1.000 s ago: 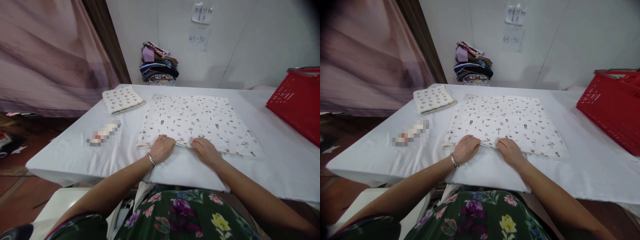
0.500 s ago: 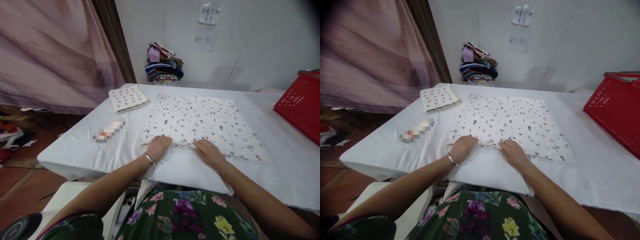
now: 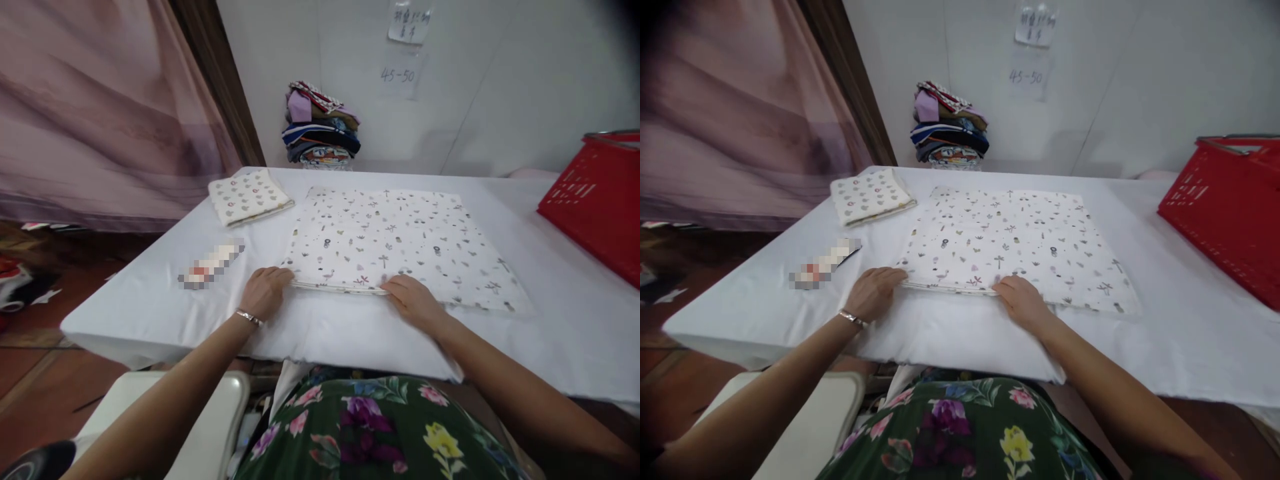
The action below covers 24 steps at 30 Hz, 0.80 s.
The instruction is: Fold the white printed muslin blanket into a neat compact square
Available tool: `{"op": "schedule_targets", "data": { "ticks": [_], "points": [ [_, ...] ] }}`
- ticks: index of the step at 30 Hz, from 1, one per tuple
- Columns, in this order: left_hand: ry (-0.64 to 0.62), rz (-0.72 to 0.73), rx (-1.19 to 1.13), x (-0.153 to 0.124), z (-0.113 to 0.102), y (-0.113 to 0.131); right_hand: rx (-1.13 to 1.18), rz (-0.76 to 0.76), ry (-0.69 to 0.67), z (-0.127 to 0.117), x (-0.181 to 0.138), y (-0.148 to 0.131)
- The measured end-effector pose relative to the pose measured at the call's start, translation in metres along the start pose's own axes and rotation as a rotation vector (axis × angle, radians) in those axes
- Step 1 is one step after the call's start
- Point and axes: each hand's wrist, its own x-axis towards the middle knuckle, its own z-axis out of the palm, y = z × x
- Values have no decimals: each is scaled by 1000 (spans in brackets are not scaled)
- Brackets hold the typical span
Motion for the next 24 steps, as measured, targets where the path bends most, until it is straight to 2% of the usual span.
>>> {"op": "schedule_targets", "data": {
  "ticks": [3, 6, 9, 12, 16, 19, 21, 24],
  "points": [
    [21, 35, -59, 8, -8, 29, 25, 12, -9, 0, 1, 1],
    [49, 226, -182, 22, -8, 81, 52, 43, -5, -1, 2, 0],
    [53, 367, -231, 39, 3, 131, 96, 128, 26, -2, 3, -3],
    [78, 418, -177, 58, 17, 160, 167, 262, 23, -6, 5, -6],
    [117, 443, -61, 77, 29, 170, 271, 381, 13, -11, 9, -8],
    [115, 435, -37, 81, 32, 169, 300, 395, 21, -11, 10, -7],
    [119, 442, -52, 82, 34, 166, 290, 326, 23, -12, 7, -5],
    [112, 457, -92, 82, 35, 162, 173, 139, -13, -18, -8, 4]
  ]
}}
